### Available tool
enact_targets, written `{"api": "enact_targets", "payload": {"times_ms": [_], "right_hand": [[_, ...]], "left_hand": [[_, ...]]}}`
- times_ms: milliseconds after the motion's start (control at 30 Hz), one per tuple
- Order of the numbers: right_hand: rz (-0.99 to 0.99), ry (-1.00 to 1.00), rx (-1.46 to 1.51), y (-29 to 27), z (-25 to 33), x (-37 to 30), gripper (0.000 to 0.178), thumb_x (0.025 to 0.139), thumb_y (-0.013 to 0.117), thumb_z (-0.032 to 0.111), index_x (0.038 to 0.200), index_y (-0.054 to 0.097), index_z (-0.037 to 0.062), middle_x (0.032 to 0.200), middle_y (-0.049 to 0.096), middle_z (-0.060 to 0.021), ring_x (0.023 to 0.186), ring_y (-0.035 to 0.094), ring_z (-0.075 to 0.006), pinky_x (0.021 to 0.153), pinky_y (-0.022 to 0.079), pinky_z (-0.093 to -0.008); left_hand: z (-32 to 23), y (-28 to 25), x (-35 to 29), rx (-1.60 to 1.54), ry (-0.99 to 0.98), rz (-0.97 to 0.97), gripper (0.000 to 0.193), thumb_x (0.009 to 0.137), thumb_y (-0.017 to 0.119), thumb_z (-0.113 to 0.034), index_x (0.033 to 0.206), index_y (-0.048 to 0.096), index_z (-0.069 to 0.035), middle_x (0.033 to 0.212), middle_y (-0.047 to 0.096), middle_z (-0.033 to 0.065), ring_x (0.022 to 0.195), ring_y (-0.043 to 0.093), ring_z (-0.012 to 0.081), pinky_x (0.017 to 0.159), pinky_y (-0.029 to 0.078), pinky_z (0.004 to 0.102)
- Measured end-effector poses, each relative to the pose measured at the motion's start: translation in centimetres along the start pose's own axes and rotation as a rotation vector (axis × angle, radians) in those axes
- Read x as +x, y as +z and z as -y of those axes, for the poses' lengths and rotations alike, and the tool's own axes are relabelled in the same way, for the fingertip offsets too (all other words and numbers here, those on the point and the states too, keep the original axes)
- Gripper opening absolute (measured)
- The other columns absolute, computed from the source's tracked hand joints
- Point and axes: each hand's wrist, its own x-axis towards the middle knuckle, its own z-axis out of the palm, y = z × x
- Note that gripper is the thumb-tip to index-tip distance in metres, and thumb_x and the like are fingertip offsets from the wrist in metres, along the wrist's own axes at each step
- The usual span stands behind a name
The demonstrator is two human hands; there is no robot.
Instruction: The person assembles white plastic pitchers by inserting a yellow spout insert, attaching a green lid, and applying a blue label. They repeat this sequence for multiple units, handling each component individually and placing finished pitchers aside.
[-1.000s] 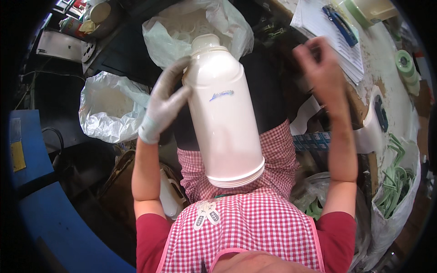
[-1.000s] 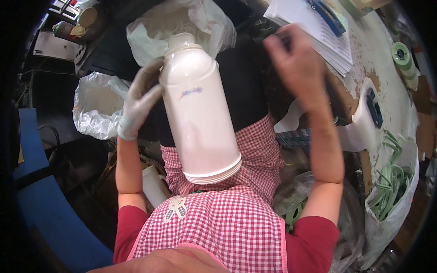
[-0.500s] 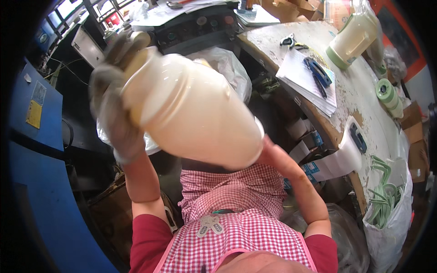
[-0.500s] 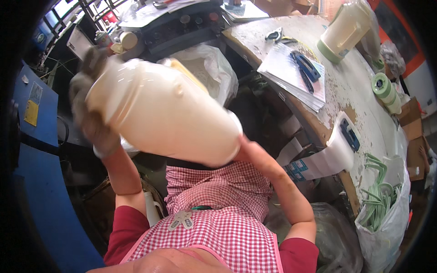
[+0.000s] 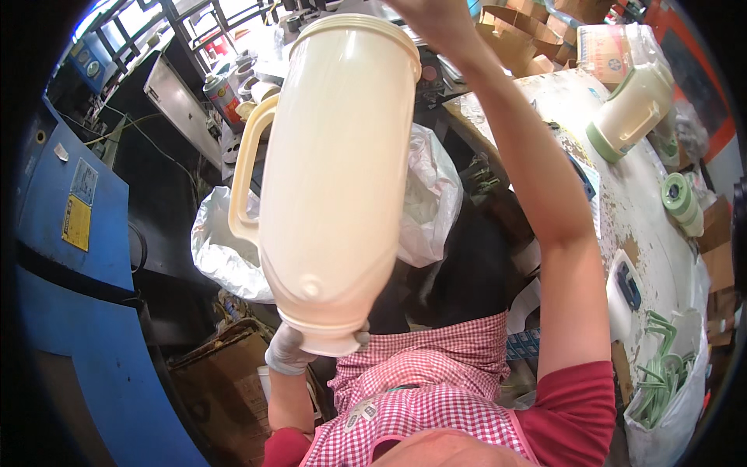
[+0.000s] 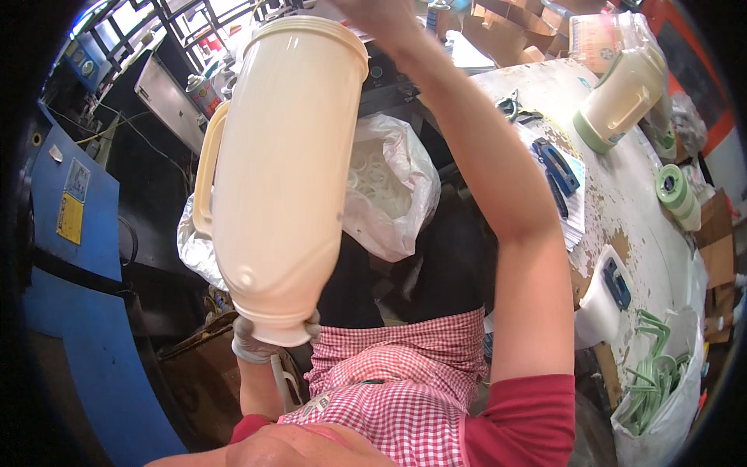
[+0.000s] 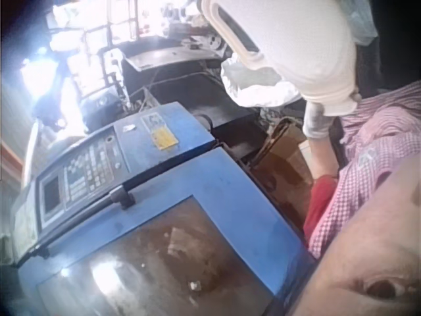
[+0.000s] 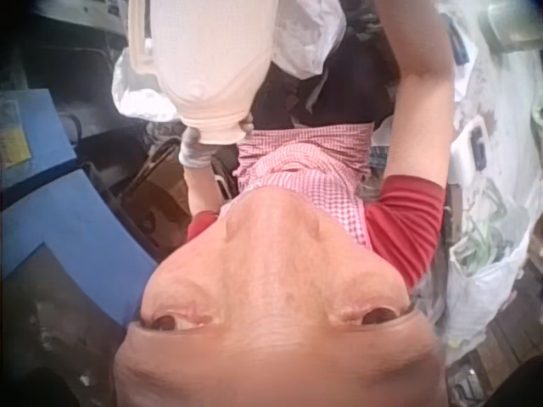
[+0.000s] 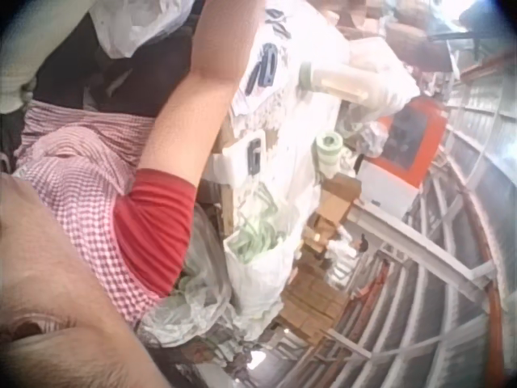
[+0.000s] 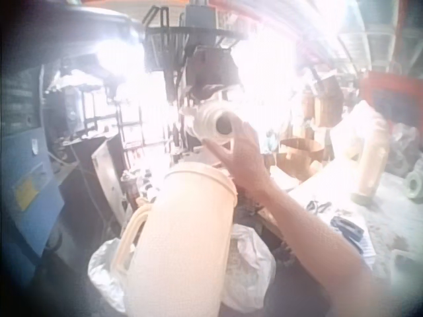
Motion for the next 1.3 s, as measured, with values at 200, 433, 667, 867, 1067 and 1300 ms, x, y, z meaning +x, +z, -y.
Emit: {"api": "enact_targets", "payload": {"times_ms": [200, 433, 667, 867, 1067, 1300], "right_hand": [[0.293, -0.296, -0.21, -2.7, -5.3, 2.6, 0.044, 0.087, 0.075, 0.01, 0.13, 0.065, 0.0085, 0.133, 0.064, -0.0166, 0.122, 0.059, -0.0393, 0.106, 0.048, -0.0448], [-0.098, -0.097, -0.328, -31.1, 7.9, -4.5, 0.04, 0.096, 0.06, 0.027, 0.121, 0.066, -0.0037, 0.122, 0.068, -0.0213, 0.115, 0.065, -0.0323, 0.101, 0.051, -0.0421], [0.425, 0.642, 0.074, -32.3, 9.0, -6.4, 0.025, 0.094, 0.057, 0.012, 0.108, 0.069, -0.0051, 0.114, 0.067, -0.0161, 0.106, 0.064, -0.0221, 0.097, 0.049, -0.033], [0.585, 0.741, 0.297, -25.0, 7.2, -9.9, 0.015, 0.088, 0.069, 0.005, 0.102, 0.072, 0.0002, 0.106, 0.072, -0.0107, 0.101, 0.069, -0.0199, 0.093, 0.052, -0.0313], [0.604, 0.572, 0.112, -23.7, 6.1, -11.2, 0.016, 0.087, 0.07, 0.008, 0.102, 0.072, 0.0009, 0.104, 0.072, -0.0116, 0.1, 0.071, -0.0241, 0.093, 0.053, -0.0335], [0.719, 0.816, 0.155, -13.1, -3.9, -13.8, 0.05, 0.083, 0.076, 0.03, 0.126, 0.066, 0.006, 0.095, 0.076, -0.0146, 0.091, 0.075, -0.0273, 0.085, 0.058, -0.0381]], "left_hand": [[-2.3, 1.4, 2.6, 0.146, 0.116, -0.161, 0.101, 0.081, 0.078, -0.063, 0.145, 0.046, 0.009, 0.123, 0.065, 0.0284, 0.101, 0.072, 0.0377, 0.084, 0.061, 0.0535], [-5.9, 3.7, 6.2, 0.314, 0.171, -0.142, 0.087, 0.093, 0.064, -0.064, 0.144, 0.051, 0.005, 0.125, 0.066, 0.0227, 0.106, 0.071, 0.0349, 0.075, 0.063, 0.0425], [-9.3, 18.2, 21.5, 0.96, 0.928, 0.404, 0.063, 0.102, 0.063, -0.042, 0.147, 0.045, -0.002, 0.134, 0.06, 0.0203, 0.122, 0.063, 0.0308, 0.102, 0.054, 0.04], [-7.7, 24.9, 28.9, 0.702, 1.138, 0.312, 0.052, 0.099, 0.067, -0.008, 0.144, 0.042, -0.002, 0.131, 0.052, 0.0135, 0.121, 0.052, 0.0218, 0.107, 0.048, 0.0382], [-11.8, 20.8, 30.9, 0.095, 0.295, 0.29, 0.038, 0.106, 0.055, -0.044, 0.133, 0.056, -0.017, 0.118, 0.065, 0.0054, 0.102, 0.068, 0.022, 0.076, 0.063, 0.0386], [-19.4, 20.7, 39.5, 0.105, 0.243, 0.128, 0.039, 0.093, 0.063, -0.051, 0.118, 0.062, -0.021, 0.106, 0.07, 0.0028, 0.099, 0.068, 0.0246, 0.072, 0.06, 0.0431]]}}
